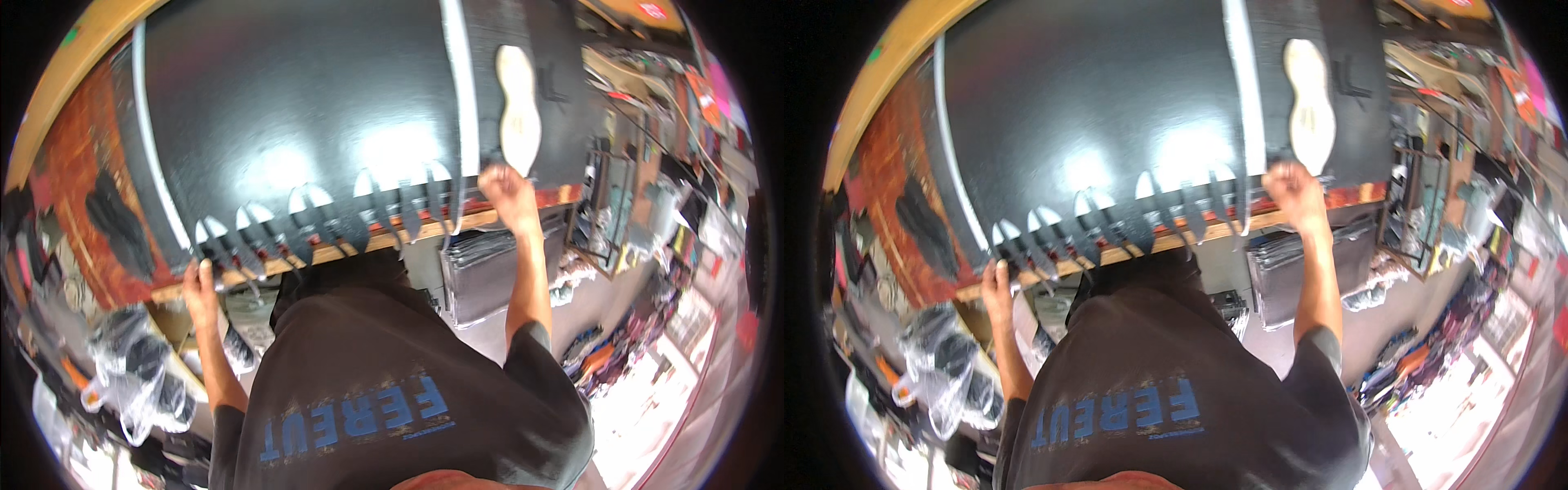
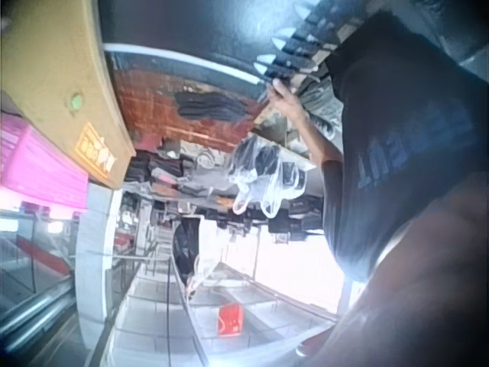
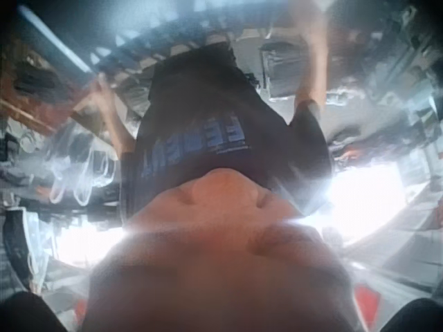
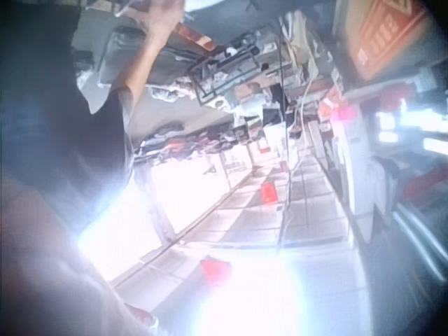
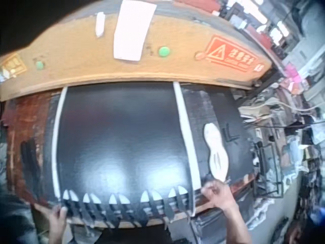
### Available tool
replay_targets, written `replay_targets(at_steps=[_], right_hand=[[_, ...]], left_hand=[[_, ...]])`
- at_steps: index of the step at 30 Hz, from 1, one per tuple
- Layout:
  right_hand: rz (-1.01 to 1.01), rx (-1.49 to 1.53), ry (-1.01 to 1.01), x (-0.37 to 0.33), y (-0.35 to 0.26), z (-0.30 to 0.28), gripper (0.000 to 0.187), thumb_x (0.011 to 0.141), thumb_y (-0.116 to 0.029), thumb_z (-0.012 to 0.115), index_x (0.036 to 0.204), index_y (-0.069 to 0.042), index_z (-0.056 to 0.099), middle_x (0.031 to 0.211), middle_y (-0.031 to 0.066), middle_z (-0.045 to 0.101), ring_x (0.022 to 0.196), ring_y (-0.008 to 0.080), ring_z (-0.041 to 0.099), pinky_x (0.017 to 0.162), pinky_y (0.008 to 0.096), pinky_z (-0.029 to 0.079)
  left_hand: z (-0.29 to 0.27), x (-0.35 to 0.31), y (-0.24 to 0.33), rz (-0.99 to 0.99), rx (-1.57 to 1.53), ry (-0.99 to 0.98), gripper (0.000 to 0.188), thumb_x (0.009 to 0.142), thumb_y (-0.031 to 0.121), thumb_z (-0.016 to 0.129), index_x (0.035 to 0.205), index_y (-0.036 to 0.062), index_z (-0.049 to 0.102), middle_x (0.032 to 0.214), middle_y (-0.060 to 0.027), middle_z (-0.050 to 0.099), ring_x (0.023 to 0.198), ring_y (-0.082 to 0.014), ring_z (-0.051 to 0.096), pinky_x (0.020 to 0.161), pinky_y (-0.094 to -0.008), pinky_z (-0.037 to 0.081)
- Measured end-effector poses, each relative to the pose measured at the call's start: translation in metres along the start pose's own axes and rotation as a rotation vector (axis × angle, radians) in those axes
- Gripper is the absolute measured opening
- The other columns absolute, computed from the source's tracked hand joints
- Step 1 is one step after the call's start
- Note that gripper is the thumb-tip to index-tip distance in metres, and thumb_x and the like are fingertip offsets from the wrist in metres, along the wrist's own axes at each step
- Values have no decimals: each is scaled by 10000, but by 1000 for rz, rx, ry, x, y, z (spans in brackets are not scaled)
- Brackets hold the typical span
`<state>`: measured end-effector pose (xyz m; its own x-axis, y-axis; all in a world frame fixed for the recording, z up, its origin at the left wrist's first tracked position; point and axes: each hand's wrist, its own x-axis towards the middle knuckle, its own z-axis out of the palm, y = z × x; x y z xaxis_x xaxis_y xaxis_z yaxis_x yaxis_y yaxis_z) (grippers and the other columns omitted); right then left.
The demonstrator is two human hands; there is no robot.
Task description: The person stacks black plastic parts, places them into a clear plastic bag, and ties the bag closed. They then retrieve a notepad and pen, write on the notepad, and place it back in a drawer.
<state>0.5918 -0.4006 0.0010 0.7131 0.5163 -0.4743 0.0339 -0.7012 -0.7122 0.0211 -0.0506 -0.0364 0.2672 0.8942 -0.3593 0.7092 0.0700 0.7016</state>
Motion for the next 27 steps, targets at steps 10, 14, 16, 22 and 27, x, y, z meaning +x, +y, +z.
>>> replay_targets(at_steps=[10, 14, 16, 22, 27], right_hand=[[-30, -818, 504, 226, 20, -142, 722, 872, -442, 783, 1489, -110, 611, 1509, 264, 574, 1412, 415, 550, 1180, 448, 458], [65, -823, 342, 249, 30, -158, 623, 914, -456, 761, 1439, -145, 638, 1431, 245, 622, 1338, 422, 601, 1143, 464, 487], [-16, -898, 330, 250, 33, -159, 434, 990, -390, 688, 1327, -117, 674, 1344, 245, 653, 1219, 458, 658, 1073, 508, 530], [-4, -1192, 312, 256, 37, -145, 312, 1025, -218, 584, 1236, 2, 648, 1357, 276, 635, 1205, 483, 669, 1034, 534, 555], [-10, -1056, 551, 257, 39, -161, 335, 975, -258, 625, 1121, 40, 665, 1096, 310, 736, 1082, 473, 724, 958, 509, 592]], left_hand=[[-22, -2, -17, -237, -92, 5, 409, 1109, 454, 595, 1205, 73, 710, 790, 67, 569, 665, -30, 494, 555, -202, 379], [-20, -21, -14, -226, -87, 28, 405, 1106, 462, 595, 1203, 88, 717, 812, 56, 593, 693, -37, 527, 579, -198, 411], [-17, -23, -12, -257, -69, 56, 396, 1110, 465, 587, 1165, 97, 720, 825, 57, 597, 706, -38, 536, 592, -198, 429], [-7, -9, -12, -181, -98, 13, 377, 1134, 414, 562, 940, 102, 647, 722, 55, 530, 622, -39, 478, 535, -232, 388], [-4, -7, -22, -106, -50, 41, 385, 1140, 362, 557, 875, 87, 608, 701, 59, 514, 616, -42, 433, 531, -257, 352]])
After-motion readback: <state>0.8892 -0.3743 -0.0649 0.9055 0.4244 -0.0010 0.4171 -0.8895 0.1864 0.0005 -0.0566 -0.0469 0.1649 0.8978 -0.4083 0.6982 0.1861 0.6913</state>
